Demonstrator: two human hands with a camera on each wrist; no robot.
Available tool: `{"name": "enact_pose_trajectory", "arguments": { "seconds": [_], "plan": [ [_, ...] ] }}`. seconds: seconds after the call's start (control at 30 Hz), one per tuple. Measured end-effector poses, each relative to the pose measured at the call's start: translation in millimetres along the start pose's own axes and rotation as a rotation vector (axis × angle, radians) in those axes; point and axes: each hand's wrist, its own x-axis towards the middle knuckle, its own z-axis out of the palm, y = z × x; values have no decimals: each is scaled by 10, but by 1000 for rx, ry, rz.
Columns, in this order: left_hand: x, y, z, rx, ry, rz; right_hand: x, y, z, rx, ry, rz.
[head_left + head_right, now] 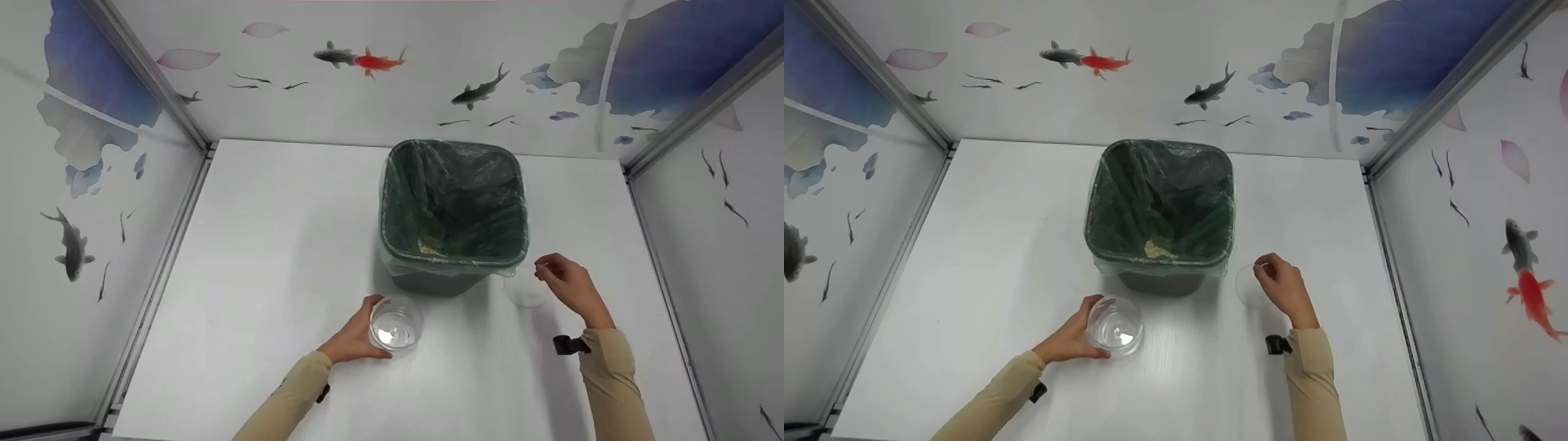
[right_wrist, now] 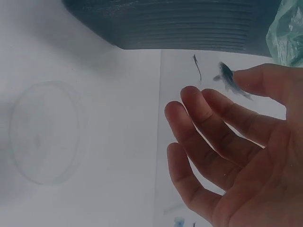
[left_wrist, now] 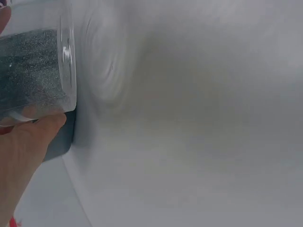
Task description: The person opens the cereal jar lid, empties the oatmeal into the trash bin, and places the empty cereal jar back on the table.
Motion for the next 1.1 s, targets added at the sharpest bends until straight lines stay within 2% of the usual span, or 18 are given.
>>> {"name": "enact_pose_trajectory", "arguments": {
  "seconds": [0.2, 0.3, 0.47, 0.7, 0.87, 1.1],
  "plan": [
    [247, 1, 236, 34, -66, 68, 13, -54, -64, 2, 33, 4],
    [349, -14, 330, 82, -98, 98, 26, -71, -82, 4, 34, -14],
    [449, -42, 449, 137, -148, 100, 51, -108, -84, -4, 27, -30],
    [539, -61, 517, 139, -136, 92, 141, -191, -104, 9, 62, -107],
    [569, -39, 546, 161, -140, 74, 208, -248, -162, -30, 94, -138],
    [512, -33, 537, 235, -171, 9, 256, -302, -267, -111, 114, -158]
  ]
}}
